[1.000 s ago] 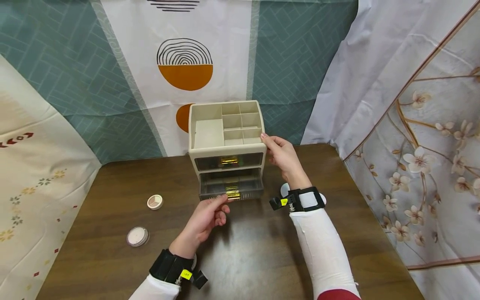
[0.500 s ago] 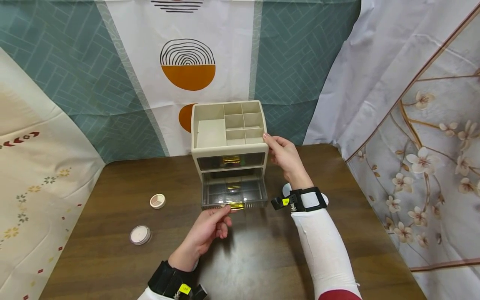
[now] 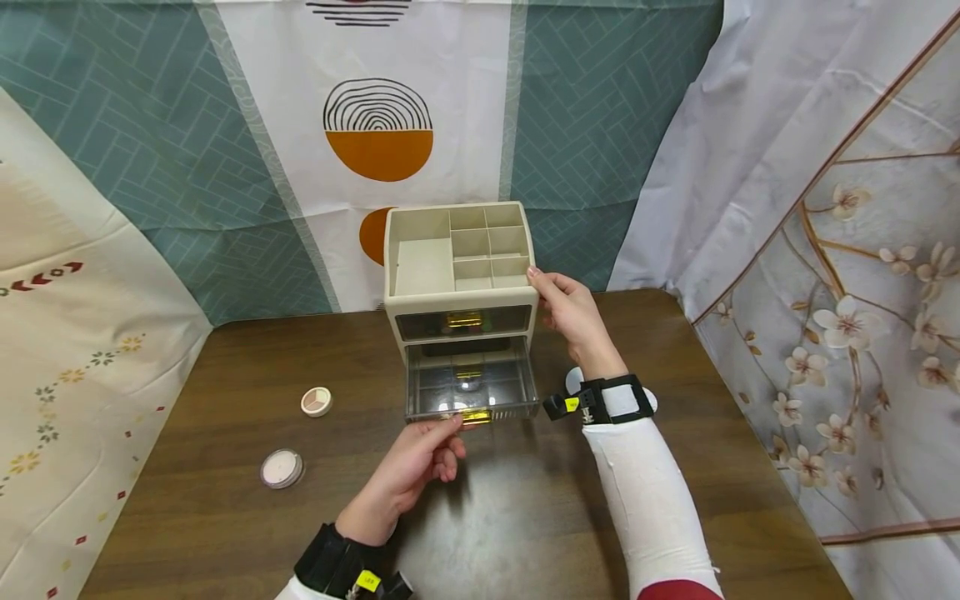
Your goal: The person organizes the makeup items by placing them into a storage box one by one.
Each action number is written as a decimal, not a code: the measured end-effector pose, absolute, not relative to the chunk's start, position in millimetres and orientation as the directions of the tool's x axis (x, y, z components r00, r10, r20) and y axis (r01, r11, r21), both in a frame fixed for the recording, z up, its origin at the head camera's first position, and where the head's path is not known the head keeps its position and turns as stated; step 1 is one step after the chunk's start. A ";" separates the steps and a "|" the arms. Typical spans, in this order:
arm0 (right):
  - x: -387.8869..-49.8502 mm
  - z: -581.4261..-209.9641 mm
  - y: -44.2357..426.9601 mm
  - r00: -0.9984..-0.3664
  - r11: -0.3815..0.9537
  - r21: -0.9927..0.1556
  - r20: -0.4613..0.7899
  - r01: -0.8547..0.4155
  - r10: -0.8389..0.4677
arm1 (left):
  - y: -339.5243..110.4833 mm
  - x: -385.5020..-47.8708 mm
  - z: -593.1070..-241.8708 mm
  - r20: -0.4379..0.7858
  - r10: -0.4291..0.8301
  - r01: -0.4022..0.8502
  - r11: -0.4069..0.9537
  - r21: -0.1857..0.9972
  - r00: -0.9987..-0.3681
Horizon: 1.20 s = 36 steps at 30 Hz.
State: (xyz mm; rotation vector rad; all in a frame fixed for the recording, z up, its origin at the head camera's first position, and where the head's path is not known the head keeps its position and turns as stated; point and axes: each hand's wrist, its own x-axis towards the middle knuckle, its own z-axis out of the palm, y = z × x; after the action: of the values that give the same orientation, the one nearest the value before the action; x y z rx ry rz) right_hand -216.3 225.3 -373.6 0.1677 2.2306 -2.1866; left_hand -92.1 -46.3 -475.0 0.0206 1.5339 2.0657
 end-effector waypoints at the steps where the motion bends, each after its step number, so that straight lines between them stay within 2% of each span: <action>1: -215.8 -373.3 225.2 -0.994 0.017 -0.996 -0.084 0.086 0.067 | -46.8 -92.3 -475.1 -0.309 0.449 -0.425 -0.184 0.886 -0.838; 6: -215.1 -373.2 224.6 -0.994 0.022 -0.996 -0.087 0.088 0.068 | -61.7 -93.0 -473.8 -0.294 0.560 -0.411 -0.093 0.907 -0.775; 10: -216.0 -374.4 223.4 -0.994 0.021 -0.995 -0.091 0.093 0.061 | -90.3 -92.9 -470.8 -0.240 0.655 -0.320 -0.003 0.947 -0.716; 13: -216.1 -375.1 224.1 -0.993 0.018 -0.995 -0.092 0.093 0.068 | -114.4 -93.8 -466.6 -0.188 0.679 -0.255 0.002 0.967 -0.709; 17: -216.0 -375.9 225.9 -0.994 0.012 -0.996 -0.084 0.085 0.070 | -144.5 -96.2 -462.0 -0.122 0.665 -0.180 -0.019 0.984 -0.737; 22: -218.1 -376.7 225.0 -0.995 0.022 -0.997 -0.077 0.078 0.065 | -177.7 -98.4 -462.2 -0.089 0.580 -0.105 0.007 0.994 -0.810; 28: -219.7 -377.1 224.4 -0.995 0.043 -0.995 -0.086 0.089 0.059 | -210.8 -95.1 -466.8 -0.153 0.457 -0.101 0.135 0.986 -0.876; 36: -218.6 -377.7 226.9 -0.994 0.026 -0.996 -0.083 0.084 0.065 | -238.6 -91.7 -468.1 -0.243 0.303 -0.170 0.247 0.954 -0.922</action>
State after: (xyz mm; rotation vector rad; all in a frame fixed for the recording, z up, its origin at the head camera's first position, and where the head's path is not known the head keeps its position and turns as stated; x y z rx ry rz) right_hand -218.6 226.9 -377.7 0.1632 2.2399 -2.1770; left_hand -91.7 -238.6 -468.1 0.1216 2.1478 1.7173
